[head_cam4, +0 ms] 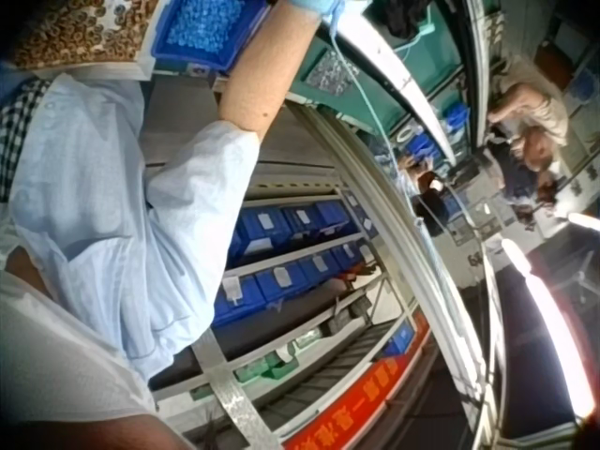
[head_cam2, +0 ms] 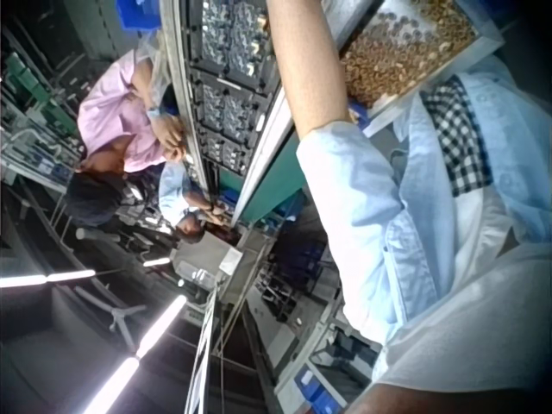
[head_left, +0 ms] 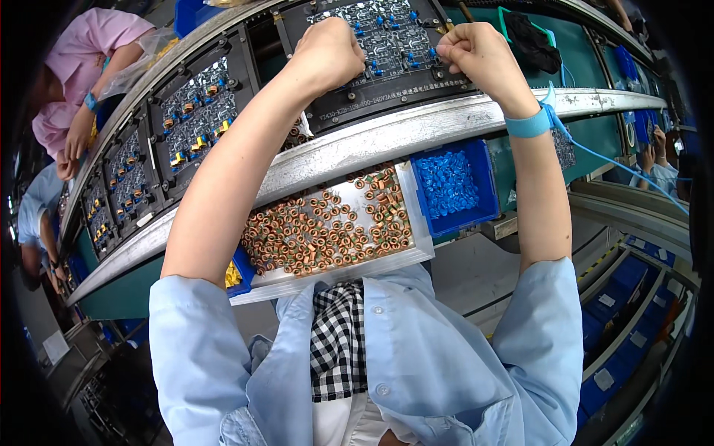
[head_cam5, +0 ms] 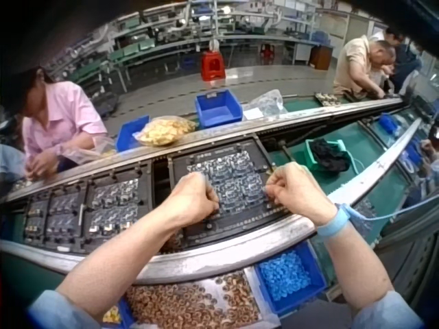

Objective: The person assembles circuit boards on a conveyor line by inserting blue components, coiled inductors, and yellow components into the boards by hand and sliding the board trays along the line.

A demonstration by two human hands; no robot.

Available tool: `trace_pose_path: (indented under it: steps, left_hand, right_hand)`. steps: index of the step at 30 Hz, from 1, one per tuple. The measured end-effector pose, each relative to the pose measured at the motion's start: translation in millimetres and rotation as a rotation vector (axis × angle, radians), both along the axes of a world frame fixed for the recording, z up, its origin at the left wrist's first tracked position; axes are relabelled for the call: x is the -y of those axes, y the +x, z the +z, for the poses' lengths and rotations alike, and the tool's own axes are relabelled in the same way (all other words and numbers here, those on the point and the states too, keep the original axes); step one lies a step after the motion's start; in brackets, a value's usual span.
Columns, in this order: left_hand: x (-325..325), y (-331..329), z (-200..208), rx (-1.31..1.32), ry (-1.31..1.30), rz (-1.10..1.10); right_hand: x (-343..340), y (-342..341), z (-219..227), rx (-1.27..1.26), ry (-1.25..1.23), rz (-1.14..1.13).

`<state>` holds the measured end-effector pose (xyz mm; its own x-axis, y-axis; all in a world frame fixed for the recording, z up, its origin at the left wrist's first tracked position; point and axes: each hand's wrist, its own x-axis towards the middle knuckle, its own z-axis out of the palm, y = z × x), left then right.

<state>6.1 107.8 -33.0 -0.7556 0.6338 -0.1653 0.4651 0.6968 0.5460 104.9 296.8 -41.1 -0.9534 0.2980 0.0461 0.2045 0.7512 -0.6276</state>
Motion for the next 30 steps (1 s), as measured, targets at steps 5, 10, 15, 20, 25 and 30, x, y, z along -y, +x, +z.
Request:
trace_pose_path:
  steps: [5, 10, 15, 20, 25, 30]
  left_hand:
    - [11, 5, -4, -0.084, 0.117, -0.022]
    - [14, 7, -6, -0.095, 0.124, -0.065]
    - [29, 12, -7, -0.062, 0.298, 0.095]
    - [41, 15, -8, -0.068, 0.347, 0.101]
    - [56, 17, -11, -0.045, 0.424, 0.138]
    - [76, 20, -7, -0.008, 0.443, 0.186]
  right_hand:
    - [19, -24, 32, 0.305, 0.254, 0.053]
    - [12, -50, 9, 0.170, 0.602, 0.108]
    - [47, -63, 11, 0.235, 0.570, 0.215]
    - [57, -62, 16, 0.251, 0.581, 0.205]
    - [58, -71, 14, 0.287, 0.673, 0.237]
    - [73, -73, 27, 0.424, 0.781, 0.187]
